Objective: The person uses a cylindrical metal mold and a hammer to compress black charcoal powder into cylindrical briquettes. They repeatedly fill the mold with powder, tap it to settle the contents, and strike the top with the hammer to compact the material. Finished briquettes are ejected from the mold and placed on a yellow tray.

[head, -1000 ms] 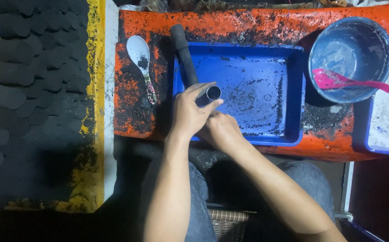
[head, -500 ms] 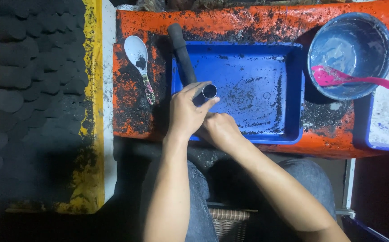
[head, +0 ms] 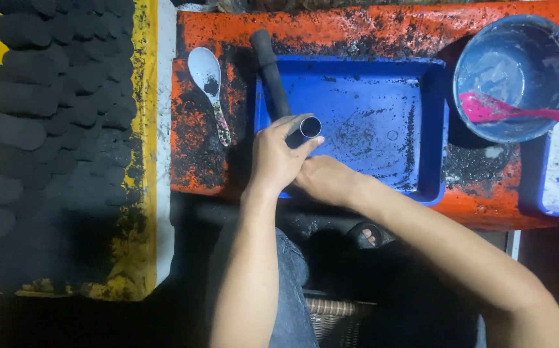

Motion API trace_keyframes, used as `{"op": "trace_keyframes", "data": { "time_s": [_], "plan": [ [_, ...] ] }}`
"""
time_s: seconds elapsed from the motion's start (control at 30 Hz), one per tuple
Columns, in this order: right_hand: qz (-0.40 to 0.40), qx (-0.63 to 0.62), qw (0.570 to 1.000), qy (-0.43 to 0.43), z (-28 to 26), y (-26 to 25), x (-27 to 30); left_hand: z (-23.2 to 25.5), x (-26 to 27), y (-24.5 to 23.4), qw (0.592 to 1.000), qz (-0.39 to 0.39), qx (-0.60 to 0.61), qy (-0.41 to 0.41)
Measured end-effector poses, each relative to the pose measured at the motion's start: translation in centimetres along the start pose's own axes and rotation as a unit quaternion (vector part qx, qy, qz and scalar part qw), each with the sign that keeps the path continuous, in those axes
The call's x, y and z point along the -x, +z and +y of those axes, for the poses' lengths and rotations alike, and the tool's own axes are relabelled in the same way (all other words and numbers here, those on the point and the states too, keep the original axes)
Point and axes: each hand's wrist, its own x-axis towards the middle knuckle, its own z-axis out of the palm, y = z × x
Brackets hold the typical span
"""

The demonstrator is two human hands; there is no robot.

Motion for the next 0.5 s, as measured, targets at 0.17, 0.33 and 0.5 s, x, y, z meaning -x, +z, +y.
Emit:
{"op": "trace_keyframes", "data": {
  "time_s": [0.17,0.33,0.5],
  "plan": [
    [0.047,0.188,0.980,-0.049,-0.2,1.1,-0.1,0.3,0.0,-0.3,1.000,-0.004,0.008,-0.009],
    [0.041,0.153,0.985,-0.062,0.2,3.2,0.5,0.5,0.0,-0.7,1.000,-0.012,0.011,-0.013],
    [0.117,0.353,0.922,-0.102,1.0,6.8,0.9,1.1,0.0,-1.2,0.999,-0.029,0.014,-0.015]
  ]
}}
